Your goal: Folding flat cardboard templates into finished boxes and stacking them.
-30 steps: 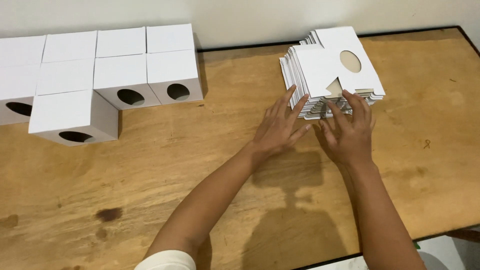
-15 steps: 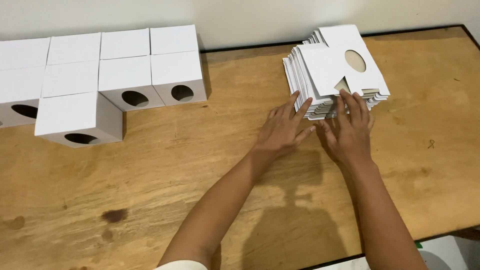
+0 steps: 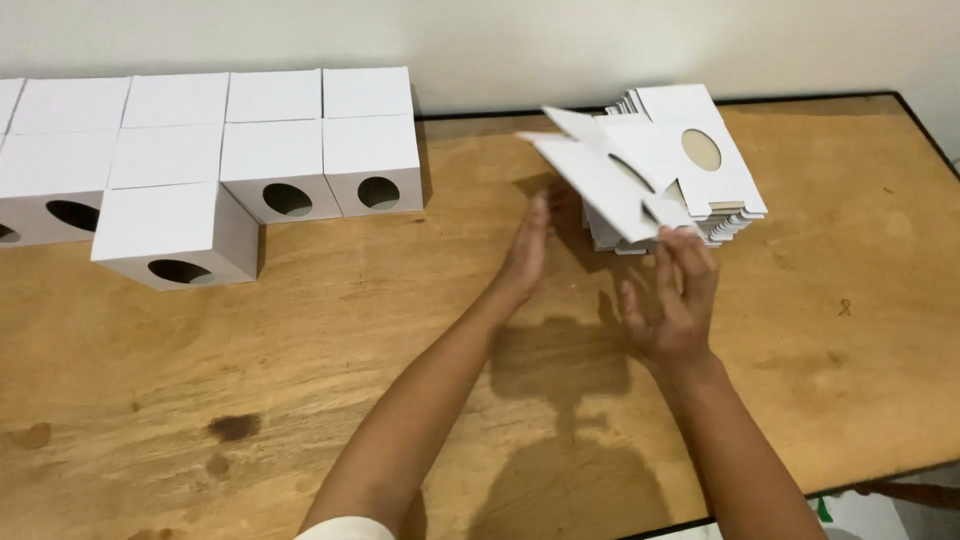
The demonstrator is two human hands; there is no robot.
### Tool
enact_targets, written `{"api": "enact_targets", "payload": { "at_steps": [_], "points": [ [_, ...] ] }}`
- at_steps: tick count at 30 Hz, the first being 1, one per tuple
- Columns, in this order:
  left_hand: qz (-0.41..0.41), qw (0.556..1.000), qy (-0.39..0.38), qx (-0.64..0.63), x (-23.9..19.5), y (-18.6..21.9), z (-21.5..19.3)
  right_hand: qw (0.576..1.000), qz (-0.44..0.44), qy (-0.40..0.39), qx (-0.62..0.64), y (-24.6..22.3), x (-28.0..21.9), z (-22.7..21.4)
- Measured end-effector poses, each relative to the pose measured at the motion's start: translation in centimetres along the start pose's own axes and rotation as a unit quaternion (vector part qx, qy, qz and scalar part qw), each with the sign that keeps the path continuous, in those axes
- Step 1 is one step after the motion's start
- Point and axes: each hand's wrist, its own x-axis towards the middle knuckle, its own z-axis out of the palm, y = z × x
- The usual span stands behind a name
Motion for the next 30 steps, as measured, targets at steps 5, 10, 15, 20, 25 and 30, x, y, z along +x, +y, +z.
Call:
{"api": "enact_targets", "payload": {
  "at_steps": [5, 10, 15, 20, 25, 30],
  "points": [
    [0.012, 0.959, -0.082, -0.271, -1.1, 1.1, -3.1, 0.993, -0.062, -0.043, 0.089, -2.8, -1.6, 1.6],
    [0.025, 0.972, -0.061, -0.226, -5.6, 6.0, -6.5, 0.968, -0.128, -0.039, 0.215, -7.2, 1.0, 1.2],
    [-0.029, 0.959, -0.015, -0.280, -9.9, 6.8, -10.4, 0.962, -0.048, -0.075, 0.257, -5.2, -2.6, 1.3],
    [-0.072, 0.952, -0.001, -0.298, -14.1, 8.5, -11.3, 0.928, 0.185, -0.153, 0.284, -7.2, 3.8, -0.6],
    [-0.111, 0.961, 0.000, -0.252, -16.1, 7.0, -12.9, 0.885, 0.280, -0.234, 0.289, -9.2, 5.4, 0.4],
    [-0.124, 0.971, -0.003, -0.203, -17.0, 6.3, -13.6, 0.893, 0.240, -0.272, 0.267, -10.2, 3.8, 2.9]
  ]
}}
